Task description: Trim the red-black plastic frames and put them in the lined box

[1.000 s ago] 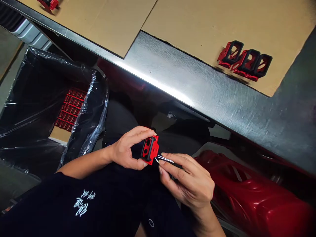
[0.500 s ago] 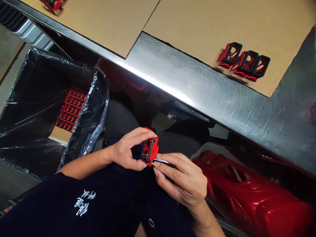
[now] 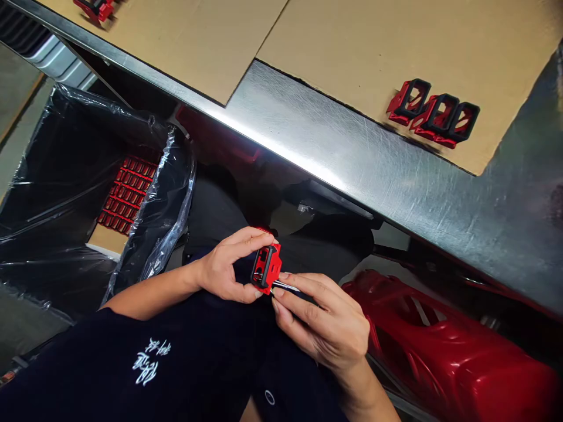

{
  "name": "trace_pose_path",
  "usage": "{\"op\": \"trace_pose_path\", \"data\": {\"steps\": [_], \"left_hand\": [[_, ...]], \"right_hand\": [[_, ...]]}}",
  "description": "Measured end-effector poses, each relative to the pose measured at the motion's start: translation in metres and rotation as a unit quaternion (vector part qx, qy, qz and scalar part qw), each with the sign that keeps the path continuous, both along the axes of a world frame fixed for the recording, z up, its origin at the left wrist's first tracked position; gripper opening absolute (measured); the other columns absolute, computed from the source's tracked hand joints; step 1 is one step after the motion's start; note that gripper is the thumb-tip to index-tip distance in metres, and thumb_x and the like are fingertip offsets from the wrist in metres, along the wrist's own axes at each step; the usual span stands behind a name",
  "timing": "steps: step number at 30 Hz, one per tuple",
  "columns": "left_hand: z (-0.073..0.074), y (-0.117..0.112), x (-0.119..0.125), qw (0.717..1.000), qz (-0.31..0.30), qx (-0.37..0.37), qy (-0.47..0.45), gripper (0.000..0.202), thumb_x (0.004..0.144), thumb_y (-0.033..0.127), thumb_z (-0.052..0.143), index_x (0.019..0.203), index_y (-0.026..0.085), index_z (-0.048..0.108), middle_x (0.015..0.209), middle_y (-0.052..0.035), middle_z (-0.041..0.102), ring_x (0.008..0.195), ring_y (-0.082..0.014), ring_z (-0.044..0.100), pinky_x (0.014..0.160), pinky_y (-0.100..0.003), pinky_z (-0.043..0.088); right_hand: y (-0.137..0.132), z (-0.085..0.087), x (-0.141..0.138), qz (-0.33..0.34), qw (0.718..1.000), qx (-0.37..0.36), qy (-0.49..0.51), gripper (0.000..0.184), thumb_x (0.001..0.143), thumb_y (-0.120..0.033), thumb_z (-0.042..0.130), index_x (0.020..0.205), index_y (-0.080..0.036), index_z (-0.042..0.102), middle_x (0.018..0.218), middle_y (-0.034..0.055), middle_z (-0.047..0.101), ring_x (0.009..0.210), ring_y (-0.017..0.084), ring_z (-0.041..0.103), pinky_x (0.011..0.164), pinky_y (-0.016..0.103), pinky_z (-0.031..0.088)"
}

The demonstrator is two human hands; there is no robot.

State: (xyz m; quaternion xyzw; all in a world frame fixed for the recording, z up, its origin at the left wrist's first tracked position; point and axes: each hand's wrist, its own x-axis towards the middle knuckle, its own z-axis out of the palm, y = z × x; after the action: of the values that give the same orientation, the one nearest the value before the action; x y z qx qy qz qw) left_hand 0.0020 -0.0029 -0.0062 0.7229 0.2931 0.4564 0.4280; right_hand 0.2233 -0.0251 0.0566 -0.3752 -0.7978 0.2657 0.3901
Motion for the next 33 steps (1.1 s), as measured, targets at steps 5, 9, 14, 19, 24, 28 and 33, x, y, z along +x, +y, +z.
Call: {"op": "trace_pose_path", "data": {"steps": [5,9,14,19,24,28,33], "left_hand": [[0.001,0.001,0.000,1.000,-0.003,0.003,0.004,0.092,0.075,0.029,0.077,0.158,0.021,0.037,0.129,-0.0164,0.063,0.113,-0.0277,0.066,0.095,-0.045,0.061],[0.001,0.001,0.000,1.000,-0.005,0.004,0.002,0.092,0.075,0.029,0.077,0.158,0.020,0.037,0.128,-0.0170,0.063,0.113,-0.0278,0.066,0.094,-0.046,0.062],[0.001,0.002,0.000,1.000,-0.013,0.002,0.003,0.092,0.077,0.029,0.077,0.159,0.021,0.036,0.128,-0.0170,0.062,0.113,-0.0282,0.065,0.095,-0.047,0.061],[0.003,0.006,-0.005,0.999,-0.042,0.003,0.019,0.094,0.080,0.033,0.081,0.160,0.023,0.033,0.125,-0.0170,0.062,0.112,-0.0272,0.065,0.095,-0.047,0.061],[0.004,0.010,-0.010,0.997,-0.074,-0.005,0.027,0.096,0.081,0.038,0.082,0.161,0.023,0.031,0.125,-0.0179,0.061,0.113,-0.0274,0.065,0.094,-0.047,0.061],[0.004,0.011,-0.013,0.996,-0.082,-0.006,0.032,0.096,0.083,0.040,0.081,0.162,0.023,0.029,0.126,-0.0179,0.061,0.117,-0.0284,0.063,0.097,-0.047,0.060],[0.004,0.012,-0.014,0.996,-0.080,-0.009,0.036,0.097,0.082,0.038,0.082,0.162,0.024,0.030,0.127,-0.0175,0.061,0.118,-0.0281,0.063,0.099,-0.047,0.059]], "right_hand": [[0.001,0.001,0.001,0.004,1.000,0.002,-0.011,0.013,0.084,-0.010,0.076,0.095,-0.018,0.078,0.091,0.0103,0.081,0.078,0.020,0.077,0.067,0.031,0.067],[0.001,0.002,0.001,0.004,1.000,0.003,-0.009,0.013,0.084,-0.010,0.076,0.095,-0.018,0.077,0.091,0.0100,0.081,0.078,0.020,0.076,0.067,0.031,0.067],[0.001,0.002,0.002,0.010,1.000,-0.004,-0.009,0.013,0.084,-0.010,0.077,0.096,-0.017,0.077,0.092,0.0108,0.081,0.080,0.020,0.076,0.069,0.031,0.067],[0.000,0.002,0.006,0.027,0.999,-0.021,-0.016,0.015,0.085,-0.008,0.077,0.099,-0.015,0.077,0.096,0.0119,0.081,0.084,0.021,0.075,0.072,0.032,0.067],[0.001,0.003,0.008,0.046,0.998,-0.033,-0.024,0.017,0.087,-0.009,0.076,0.102,-0.014,0.077,0.099,0.0122,0.081,0.086,0.021,0.075,0.073,0.032,0.067],[0.002,0.004,0.008,0.054,0.997,-0.039,-0.033,0.018,0.088,-0.008,0.075,0.105,-0.014,0.076,0.101,0.0123,0.081,0.087,0.022,0.076,0.073,0.032,0.067],[0.001,0.005,0.006,0.055,0.997,-0.031,-0.043,0.017,0.088,-0.008,0.075,0.105,-0.013,0.076,0.100,0.0120,0.081,0.086,0.023,0.077,0.075,0.033,0.068]]}}
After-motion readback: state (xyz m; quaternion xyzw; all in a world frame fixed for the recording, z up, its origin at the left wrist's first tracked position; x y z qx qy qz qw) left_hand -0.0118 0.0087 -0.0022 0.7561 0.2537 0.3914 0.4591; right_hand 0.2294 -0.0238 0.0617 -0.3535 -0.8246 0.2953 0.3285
